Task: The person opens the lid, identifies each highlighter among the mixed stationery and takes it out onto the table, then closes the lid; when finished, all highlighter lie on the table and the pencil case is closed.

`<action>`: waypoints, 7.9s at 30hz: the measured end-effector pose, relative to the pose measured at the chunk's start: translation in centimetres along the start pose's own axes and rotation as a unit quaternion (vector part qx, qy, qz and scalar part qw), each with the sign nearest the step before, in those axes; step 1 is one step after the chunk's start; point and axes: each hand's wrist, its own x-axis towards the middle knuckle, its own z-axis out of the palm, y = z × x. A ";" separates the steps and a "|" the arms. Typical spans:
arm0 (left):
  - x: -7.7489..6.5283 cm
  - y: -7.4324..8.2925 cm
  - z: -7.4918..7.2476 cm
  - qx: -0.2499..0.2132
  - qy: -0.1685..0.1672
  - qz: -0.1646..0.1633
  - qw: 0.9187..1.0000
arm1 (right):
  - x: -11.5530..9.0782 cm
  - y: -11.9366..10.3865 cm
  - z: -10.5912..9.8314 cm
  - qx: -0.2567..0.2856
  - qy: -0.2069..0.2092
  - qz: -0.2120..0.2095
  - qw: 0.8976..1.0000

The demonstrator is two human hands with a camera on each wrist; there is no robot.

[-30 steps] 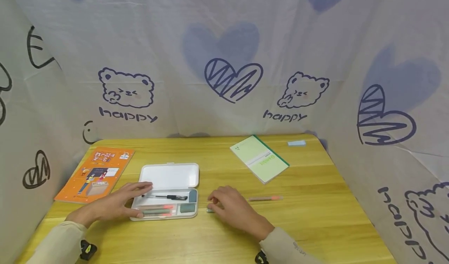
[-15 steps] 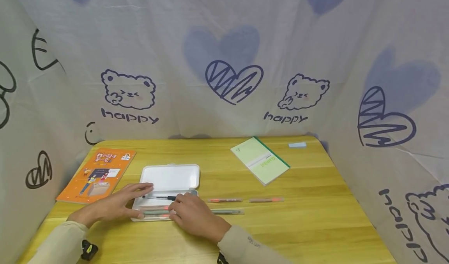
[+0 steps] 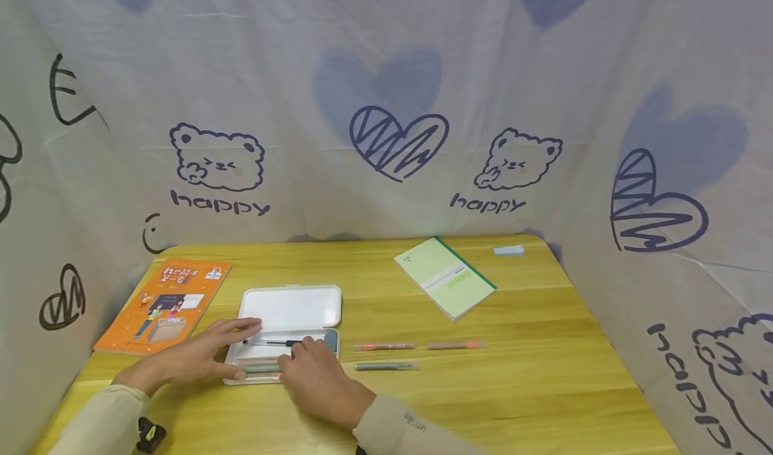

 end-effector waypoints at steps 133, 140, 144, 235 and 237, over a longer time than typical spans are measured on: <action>0.1 -0.1 0.1 0.007 0.004 0.011 1.000 | 1.0 -0.5 -1.1 0.033 -0.059 0.046 0.997; -0.4 -0.5 0.2 0.016 0.016 0.017 1.000 | 0.7 1.2 -1.4 0.025 0.033 0.060 0.997; -0.3 -0.5 0.3 0.011 0.013 0.008 1.000 | -2.0 5.8 -2.8 0.085 0.081 0.094 0.989; 0.1 0.0 0.1 0.011 -0.001 -0.009 1.000 | -32.8 33.3 -1.6 0.219 -0.005 0.236 0.947; 0.1 0.0 0.1 0.014 0.000 -0.005 1.000 | -32.8 33.3 -1.6 0.222 -0.008 0.240 0.945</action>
